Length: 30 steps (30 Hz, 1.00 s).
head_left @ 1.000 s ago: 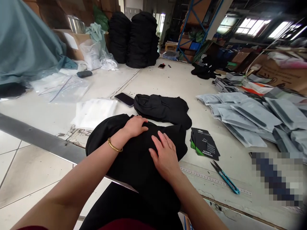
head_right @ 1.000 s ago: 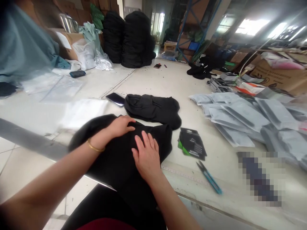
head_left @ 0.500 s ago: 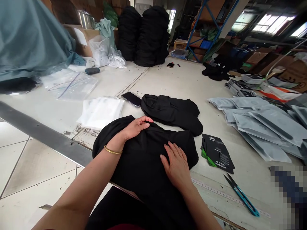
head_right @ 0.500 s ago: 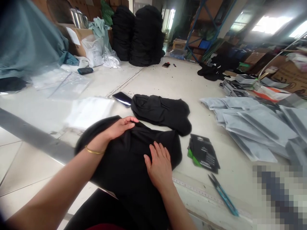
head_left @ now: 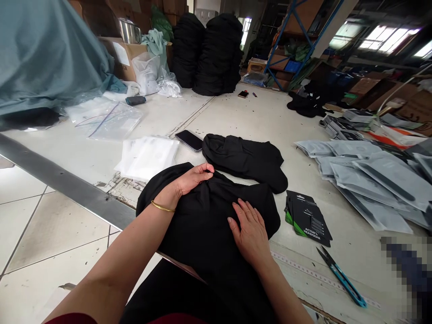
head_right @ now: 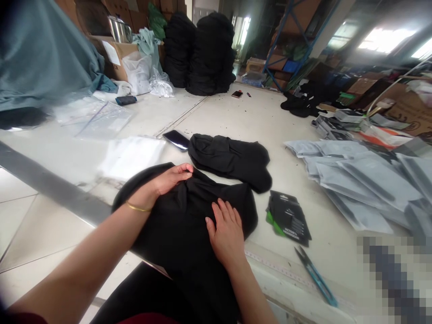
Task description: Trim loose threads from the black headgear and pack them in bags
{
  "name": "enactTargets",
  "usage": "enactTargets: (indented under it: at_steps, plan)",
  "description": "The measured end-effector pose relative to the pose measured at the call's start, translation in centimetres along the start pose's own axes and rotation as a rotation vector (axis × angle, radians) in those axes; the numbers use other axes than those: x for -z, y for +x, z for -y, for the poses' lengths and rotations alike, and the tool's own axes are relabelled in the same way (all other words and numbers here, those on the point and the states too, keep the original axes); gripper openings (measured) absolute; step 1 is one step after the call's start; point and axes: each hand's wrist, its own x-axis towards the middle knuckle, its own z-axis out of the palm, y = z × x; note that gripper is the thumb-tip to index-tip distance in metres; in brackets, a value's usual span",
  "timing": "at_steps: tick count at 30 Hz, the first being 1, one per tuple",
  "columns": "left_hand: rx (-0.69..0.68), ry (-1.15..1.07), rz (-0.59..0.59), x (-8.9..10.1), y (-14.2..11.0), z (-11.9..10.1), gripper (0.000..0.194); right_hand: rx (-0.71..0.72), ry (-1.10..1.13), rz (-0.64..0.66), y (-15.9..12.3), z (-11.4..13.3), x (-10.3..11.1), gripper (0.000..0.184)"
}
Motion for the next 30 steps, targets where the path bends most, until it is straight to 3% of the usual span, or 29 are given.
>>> enactTargets:
  at_steps: [5, 11, 13, 20, 22, 24, 27, 30]
  plan:
    - [-0.027, 0.086, 0.012, -0.2, -0.2, 0.0, 0.028, -0.030, 0.091, -0.010, -0.1, -0.1, 0.1, 0.038]
    - [-0.035, 0.173, 0.095, -0.2, -0.5, -0.3, 0.030, -0.340, 0.627, -0.136, 2.5, 1.5, 2.4, 0.039]
    - [-0.035, 0.161, 0.094, -0.2, -0.5, -0.4, 0.031, -0.370, 0.738, -0.177, 4.2, 2.5, 2.6, 0.039]
    - [-0.051, 0.169, 0.109, -0.1, -0.3, -0.3, 0.032, -0.303, 0.831, -0.263, 8.5, 4.9, -0.4, 0.025]
    - [-0.046, 0.184, 0.087, -0.1, -0.2, -0.2, 0.030, -0.383, 0.971, -0.293, 8.5, 4.5, -0.8, 0.021]
    - [-0.030, 0.183, 0.055, -0.2, -0.2, -0.3, 0.029, -0.558, 1.132, -0.339, 7.9, 3.3, -0.4, 0.023]
    - [0.001, 0.151, 0.024, -0.4, -0.3, -0.4, 0.028, -0.822, 1.289, -0.432, 6.0, 0.3, 1.6, 0.029]
    - [0.018, 0.158, 0.009, -0.6, -0.5, -0.6, 0.027, -0.946, 1.340, -0.512, 2.5, -2.7, 4.3, 0.033]
